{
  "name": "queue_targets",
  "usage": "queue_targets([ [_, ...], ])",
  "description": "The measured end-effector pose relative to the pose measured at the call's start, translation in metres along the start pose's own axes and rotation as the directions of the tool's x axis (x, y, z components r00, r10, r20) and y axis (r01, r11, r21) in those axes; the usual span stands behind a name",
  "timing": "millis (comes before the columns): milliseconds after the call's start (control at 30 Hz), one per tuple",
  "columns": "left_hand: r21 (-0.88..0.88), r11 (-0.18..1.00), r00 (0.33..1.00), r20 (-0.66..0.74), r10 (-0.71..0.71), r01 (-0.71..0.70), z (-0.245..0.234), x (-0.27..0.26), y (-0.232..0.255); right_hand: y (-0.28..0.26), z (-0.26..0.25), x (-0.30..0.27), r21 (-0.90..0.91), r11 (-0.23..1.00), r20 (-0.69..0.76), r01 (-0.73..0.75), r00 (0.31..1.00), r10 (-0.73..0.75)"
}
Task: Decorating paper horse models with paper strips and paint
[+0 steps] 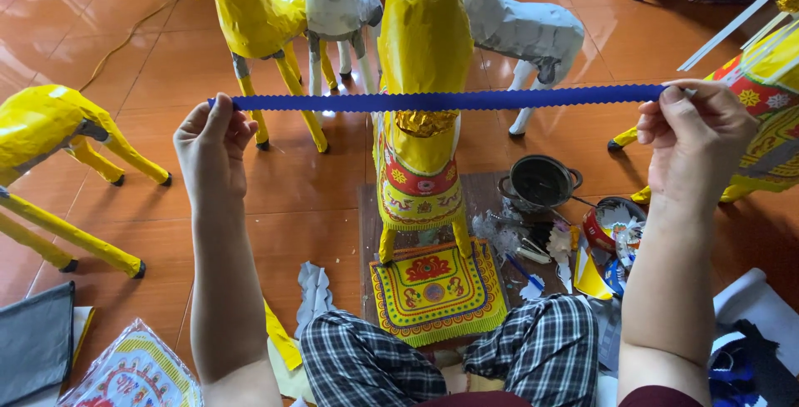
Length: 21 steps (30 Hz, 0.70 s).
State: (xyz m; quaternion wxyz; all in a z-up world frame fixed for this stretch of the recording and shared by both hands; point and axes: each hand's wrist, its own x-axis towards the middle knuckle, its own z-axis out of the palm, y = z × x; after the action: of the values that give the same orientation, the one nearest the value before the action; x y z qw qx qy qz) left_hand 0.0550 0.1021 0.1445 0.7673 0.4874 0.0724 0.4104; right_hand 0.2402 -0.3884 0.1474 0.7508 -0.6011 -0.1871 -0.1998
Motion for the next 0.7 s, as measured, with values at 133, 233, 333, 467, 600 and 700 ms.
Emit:
queue_targets([
  [133, 0.059, 0.998, 1.000, -0.020, -0.013, 0.015, -0.005, 0.006, -0.011, 0.002, 0.002, 0.000, 0.010, 0.998, -0.009, -0.054, 0.998, 0.054],
  [233, 0.085, 0.996, 0.999, -0.030, -0.026, 0.029, -0.007, 0.009, -0.019, 0.003, 0.004, -0.001, 0.003, 0.998, -0.008, -0.069, 0.998, 0.069],
  [333, 0.091, 0.995, 0.998, -0.035, -0.047, 0.050, -0.010, 0.012, -0.028, 0.005, 0.003, -0.002, 0.036, 0.995, 0.007, -0.089, 0.996, 0.089],
  [467, 0.143, 0.988, 0.998, -0.026, -0.052, 0.056, -0.011, 0.015, -0.040, 0.012, 0.002, -0.005, 0.078, 0.989, 0.003, -0.123, 0.992, 0.123],
  [600, 0.148, 0.985, 0.996, -0.030, -0.083, 0.086, -0.011, 0.019, -0.061, 0.026, 0.007, -0.008, 0.086, 0.979, -0.005, -0.183, 0.983, 0.184],
  [700, 0.154, 0.979, 0.991, -0.025, -0.128, 0.131, -0.008, 0.026, -0.080, 0.049, 0.013, -0.009, 0.036, 0.987, 0.039, -0.158, 0.987, 0.156],
])
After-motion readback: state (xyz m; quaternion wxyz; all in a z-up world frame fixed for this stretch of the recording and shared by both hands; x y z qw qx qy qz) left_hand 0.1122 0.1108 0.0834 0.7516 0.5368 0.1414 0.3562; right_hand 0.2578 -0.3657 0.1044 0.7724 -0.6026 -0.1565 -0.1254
